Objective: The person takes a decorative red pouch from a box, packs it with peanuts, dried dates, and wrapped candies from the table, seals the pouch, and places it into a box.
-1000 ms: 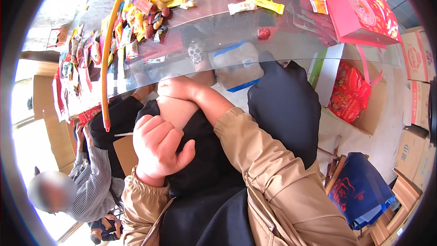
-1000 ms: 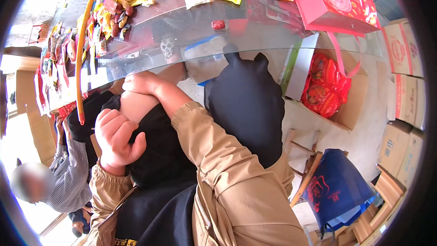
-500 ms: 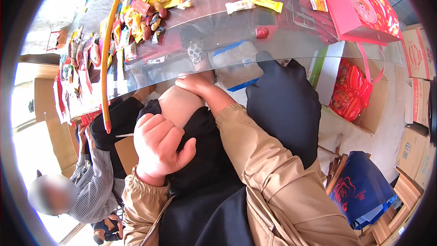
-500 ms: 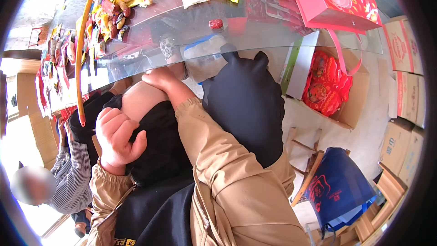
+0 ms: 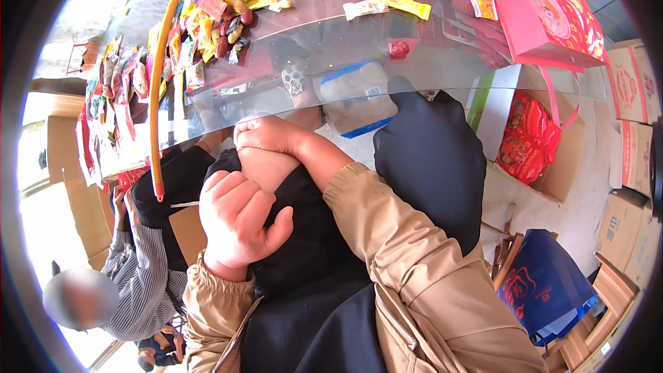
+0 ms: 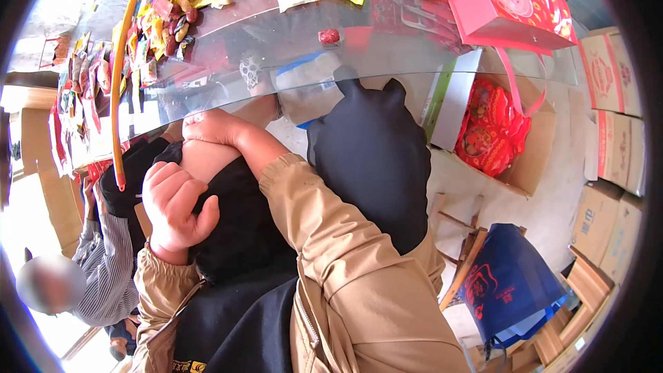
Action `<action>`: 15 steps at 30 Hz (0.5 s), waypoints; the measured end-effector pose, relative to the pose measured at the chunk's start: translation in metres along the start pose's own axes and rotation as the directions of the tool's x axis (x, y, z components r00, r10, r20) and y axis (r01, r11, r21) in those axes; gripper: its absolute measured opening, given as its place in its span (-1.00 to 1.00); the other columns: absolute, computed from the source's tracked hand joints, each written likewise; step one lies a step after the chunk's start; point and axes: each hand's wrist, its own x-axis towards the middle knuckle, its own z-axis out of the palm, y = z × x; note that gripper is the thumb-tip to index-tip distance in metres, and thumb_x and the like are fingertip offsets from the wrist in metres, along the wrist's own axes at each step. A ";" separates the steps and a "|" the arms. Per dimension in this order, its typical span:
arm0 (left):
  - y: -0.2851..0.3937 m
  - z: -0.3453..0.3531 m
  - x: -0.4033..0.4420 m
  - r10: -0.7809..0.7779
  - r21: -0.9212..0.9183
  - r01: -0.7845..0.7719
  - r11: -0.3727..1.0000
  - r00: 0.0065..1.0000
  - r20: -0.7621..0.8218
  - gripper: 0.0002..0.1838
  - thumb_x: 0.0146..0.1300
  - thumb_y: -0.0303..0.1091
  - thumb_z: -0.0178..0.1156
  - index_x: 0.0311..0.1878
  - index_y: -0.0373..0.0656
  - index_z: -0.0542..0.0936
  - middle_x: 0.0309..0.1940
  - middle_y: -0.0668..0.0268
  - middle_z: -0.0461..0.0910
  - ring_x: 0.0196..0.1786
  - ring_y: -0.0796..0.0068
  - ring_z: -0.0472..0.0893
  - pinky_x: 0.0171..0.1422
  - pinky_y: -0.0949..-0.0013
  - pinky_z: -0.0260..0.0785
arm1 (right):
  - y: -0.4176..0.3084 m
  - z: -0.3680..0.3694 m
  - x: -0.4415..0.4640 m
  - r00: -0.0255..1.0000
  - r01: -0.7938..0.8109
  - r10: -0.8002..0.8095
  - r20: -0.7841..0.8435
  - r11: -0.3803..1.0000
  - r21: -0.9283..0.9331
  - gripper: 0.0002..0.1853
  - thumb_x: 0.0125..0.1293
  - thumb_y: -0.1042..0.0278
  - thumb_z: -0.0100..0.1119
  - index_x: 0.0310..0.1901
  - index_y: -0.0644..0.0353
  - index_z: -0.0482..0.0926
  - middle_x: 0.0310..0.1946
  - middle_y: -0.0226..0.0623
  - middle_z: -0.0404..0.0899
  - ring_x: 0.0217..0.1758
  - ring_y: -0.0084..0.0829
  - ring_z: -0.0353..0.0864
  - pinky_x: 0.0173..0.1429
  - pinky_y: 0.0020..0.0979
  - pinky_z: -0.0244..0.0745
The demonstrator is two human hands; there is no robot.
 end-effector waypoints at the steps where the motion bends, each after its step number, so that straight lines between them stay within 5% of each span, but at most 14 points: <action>1: -0.001 0.001 0.000 -0.004 -0.005 0.004 1.000 1.000 -0.001 -0.77 -0.01 -0.25 0.33 -0.54 -0.17 0.52 -0.61 0.27 0.44 -0.51 0.23 0.44 -0.31 0.19 0.27 | 0.007 0.000 0.001 1.000 -0.022 0.022 -0.018 0.999 0.026 -0.71 0.41 0.19 0.02 -0.26 0.23 0.63 -0.29 -0.31 0.67 -0.19 -0.38 0.57 0.05 -0.30 0.46; 4: -0.004 0.000 -0.001 -0.019 0.007 0.019 1.000 0.999 0.026 -0.76 -0.02 -0.25 0.34 -0.54 -0.17 0.52 -0.60 0.27 0.44 -0.50 0.22 0.44 -0.30 0.19 0.29 | 0.025 -0.001 0.000 0.977 -0.045 0.008 -0.214 0.985 -0.169 -0.71 0.38 0.19 0.02 -0.27 0.22 0.65 -0.31 -0.25 0.70 -0.22 -0.27 0.63 0.02 -0.24 0.48; 7: -0.003 0.001 0.001 -0.012 0.006 0.012 1.000 1.000 0.011 -0.77 -0.04 -0.27 0.34 -0.55 -0.17 0.51 -0.60 0.27 0.44 -0.50 0.21 0.45 -0.30 0.18 0.29 | 0.064 -0.007 -0.002 0.906 -0.267 0.088 -0.415 0.878 -0.397 -0.70 0.33 0.13 0.03 -0.20 0.08 0.72 -0.20 -0.08 0.74 -0.09 -0.05 0.69 0.11 -0.11 0.54; 10: -0.002 0.001 0.001 -0.018 0.000 0.018 1.000 1.000 0.007 -0.78 -0.06 -0.30 0.34 -0.55 -0.18 0.51 -0.61 0.26 0.44 -0.50 0.20 0.45 -0.30 0.18 0.29 | 0.100 -0.014 -0.022 0.871 -0.260 -0.023 -0.491 0.826 -0.500 -0.67 0.31 0.08 0.04 -0.15 0.03 0.74 -0.14 -0.05 0.73 -0.02 -0.01 0.69 0.15 -0.03 0.54; 11: -0.002 0.001 0.001 0.001 0.001 -0.001 1.000 1.000 -0.015 -0.78 -0.09 -0.30 0.36 -0.56 -0.16 0.50 -0.62 0.29 0.41 -0.52 0.22 0.43 -0.34 0.19 0.26 | 0.107 -0.010 -0.017 0.778 -0.443 0.195 -0.597 0.845 -0.301 -0.66 0.30 0.05 0.05 -0.13 0.03 0.74 -0.06 -0.09 0.73 0.03 0.02 0.68 0.12 -0.01 0.55; 15: -0.004 0.004 0.001 0.037 0.007 -0.037 0.999 0.996 -0.082 -0.75 -0.16 -0.31 0.40 -0.58 -0.11 0.48 -0.65 0.33 0.36 -0.56 0.27 0.40 -0.39 0.21 0.21 | 0.071 -0.009 -0.018 0.875 -0.350 0.201 -0.440 0.891 -0.289 -0.66 0.30 0.03 0.11 -0.16 0.07 0.73 -0.11 -0.10 0.74 0.00 -0.01 0.70 0.07 -0.07 0.57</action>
